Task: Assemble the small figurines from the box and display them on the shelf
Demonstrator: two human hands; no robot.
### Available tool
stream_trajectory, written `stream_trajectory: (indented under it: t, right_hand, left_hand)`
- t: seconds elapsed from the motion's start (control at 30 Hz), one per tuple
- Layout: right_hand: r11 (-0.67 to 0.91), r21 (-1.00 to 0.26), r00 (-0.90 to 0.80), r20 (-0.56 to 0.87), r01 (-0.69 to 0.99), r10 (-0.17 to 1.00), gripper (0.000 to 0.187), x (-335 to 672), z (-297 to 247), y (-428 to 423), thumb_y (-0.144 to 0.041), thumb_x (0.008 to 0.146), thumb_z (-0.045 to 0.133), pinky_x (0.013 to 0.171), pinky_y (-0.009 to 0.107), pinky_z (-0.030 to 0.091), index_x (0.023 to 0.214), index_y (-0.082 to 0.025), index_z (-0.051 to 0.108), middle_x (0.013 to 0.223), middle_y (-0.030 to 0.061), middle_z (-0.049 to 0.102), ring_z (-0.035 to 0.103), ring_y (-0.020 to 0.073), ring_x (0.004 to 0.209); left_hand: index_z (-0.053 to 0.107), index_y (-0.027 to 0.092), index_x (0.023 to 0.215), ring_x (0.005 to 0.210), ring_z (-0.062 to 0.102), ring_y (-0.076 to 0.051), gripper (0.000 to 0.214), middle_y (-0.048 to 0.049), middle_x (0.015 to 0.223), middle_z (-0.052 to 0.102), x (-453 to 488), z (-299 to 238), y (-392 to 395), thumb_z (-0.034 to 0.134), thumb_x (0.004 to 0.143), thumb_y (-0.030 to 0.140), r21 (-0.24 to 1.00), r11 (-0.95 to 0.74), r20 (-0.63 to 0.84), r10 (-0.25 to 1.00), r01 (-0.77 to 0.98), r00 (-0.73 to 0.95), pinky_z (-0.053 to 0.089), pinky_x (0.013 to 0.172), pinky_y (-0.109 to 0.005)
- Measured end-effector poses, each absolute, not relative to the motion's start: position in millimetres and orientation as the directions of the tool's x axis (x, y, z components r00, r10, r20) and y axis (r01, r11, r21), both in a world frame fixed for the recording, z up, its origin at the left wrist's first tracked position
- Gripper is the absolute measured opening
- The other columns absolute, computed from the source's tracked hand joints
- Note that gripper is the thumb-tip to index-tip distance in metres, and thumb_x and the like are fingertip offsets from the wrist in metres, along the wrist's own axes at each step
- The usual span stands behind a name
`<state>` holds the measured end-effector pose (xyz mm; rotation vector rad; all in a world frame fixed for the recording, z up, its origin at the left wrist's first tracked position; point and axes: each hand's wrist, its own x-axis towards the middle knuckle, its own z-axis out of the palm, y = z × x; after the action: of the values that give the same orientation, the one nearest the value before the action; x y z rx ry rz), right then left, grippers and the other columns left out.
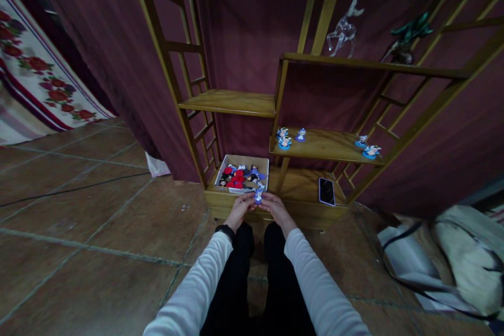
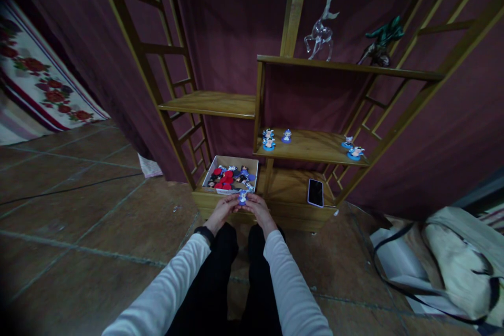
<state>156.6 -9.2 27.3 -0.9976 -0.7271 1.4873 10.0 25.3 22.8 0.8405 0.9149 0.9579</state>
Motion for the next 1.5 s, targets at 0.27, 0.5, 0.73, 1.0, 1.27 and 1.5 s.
stream_trajectory:
  t: [0.27,0.5,0.73,1.0,1.27,1.5]
  right_hand:
    - [-0.147,-0.87,-0.012,-0.16,-0.47,0.987,0.044,157.1,27.6,-11.2,-0.029,0.052,0.078,0.085,0.037,0.048,0.093,-0.017,0.066,0.093,0.0058,0.069,0.065,0.0199,0.083]
    - [-0.146,-0.869,-0.005,-0.163,-0.473,0.987,0.041,157.1,27.3,-10.8,-0.029,0.054,0.078,0.083,0.036,0.048,0.091,-0.018,0.065,0.089,0.0042,0.068,0.065,0.0179,0.081]
    - [-0.16,-0.863,0.022,-0.193,-0.479,0.981,0.043,157.6,26.8,-11.2,-0.033,0.053,0.078,0.081,0.036,0.049,0.091,-0.018,0.065,0.082,0.0035,0.068,0.064,0.0172,0.075]
    - [-0.175,-0.894,0.061,-0.219,-0.412,0.974,0.038,158.0,28.8,-11.8,-0.035,0.054,0.076,0.074,0.033,0.05,0.088,-0.021,0.064,0.076,0.0005,0.066,0.062,0.0143,0.067]
    - [-0.165,-0.915,0.06,-0.201,-0.368,0.978,0.038,156.9,32.5,-13.1,-0.033,0.053,0.076,0.072,0.029,0.048,0.087,-0.023,0.063,0.078,-0.0016,0.064,0.061,0.0129,0.069]
    - [-0.159,-0.918,0.062,-0.194,-0.364,0.979,0.039,157.8,28.3,-11.1,-0.03,0.051,0.076,0.072,0.029,0.048,0.088,-0.023,0.064,0.08,-0.0012,0.066,0.061,0.0136,0.073]
  left_hand:
    - [0.062,0.012,0.105,0.055,0.059,-0.008,0.049,-0.0012,0.065,0.065,10.9,19.4,25.7,0.076,0.058,0.014,0.901,0.322,-0.224,0.919,-0.289,0.325,0.041,0.05,-0.016]
    - [0.065,0.011,0.097,0.058,0.06,-0.009,0.04,-0.0035,0.069,0.067,10.6,18.4,26.9,0.077,0.059,0.015,0.891,0.331,-0.225,0.916,-0.309,0.333,0.042,0.052,-0.017]
    - [0.067,0.011,0.091,0.059,0.06,-0.01,0.033,-0.0071,0.075,0.069,11.1,25.4,22.6,0.076,0.059,0.015,0.881,0.347,-0.241,0.914,-0.321,0.327,0.041,0.051,-0.018]
    - [0.067,0.012,0.094,0.059,0.059,-0.01,0.037,-0.0049,0.072,0.068,11.6,28.0,20.4,0.076,0.058,0.016,0.904,0.324,-0.239,0.923,-0.279,0.301,0.04,0.052,-0.018]
    - [0.065,0.014,0.103,0.057,0.056,-0.009,0.047,-0.0026,0.071,0.065,11.0,27.2,20.0,0.075,0.057,0.018,0.926,0.27,-0.188,0.935,-0.263,0.299,0.038,0.051,-0.018]
    - [0.067,0.015,0.099,0.062,0.056,-0.009,0.044,-0.004,0.079,0.066,10.3,32.2,18.2,0.073,0.055,0.013,0.923,0.265,-0.173,0.934,-0.28,0.314,0.039,0.054,-0.018]
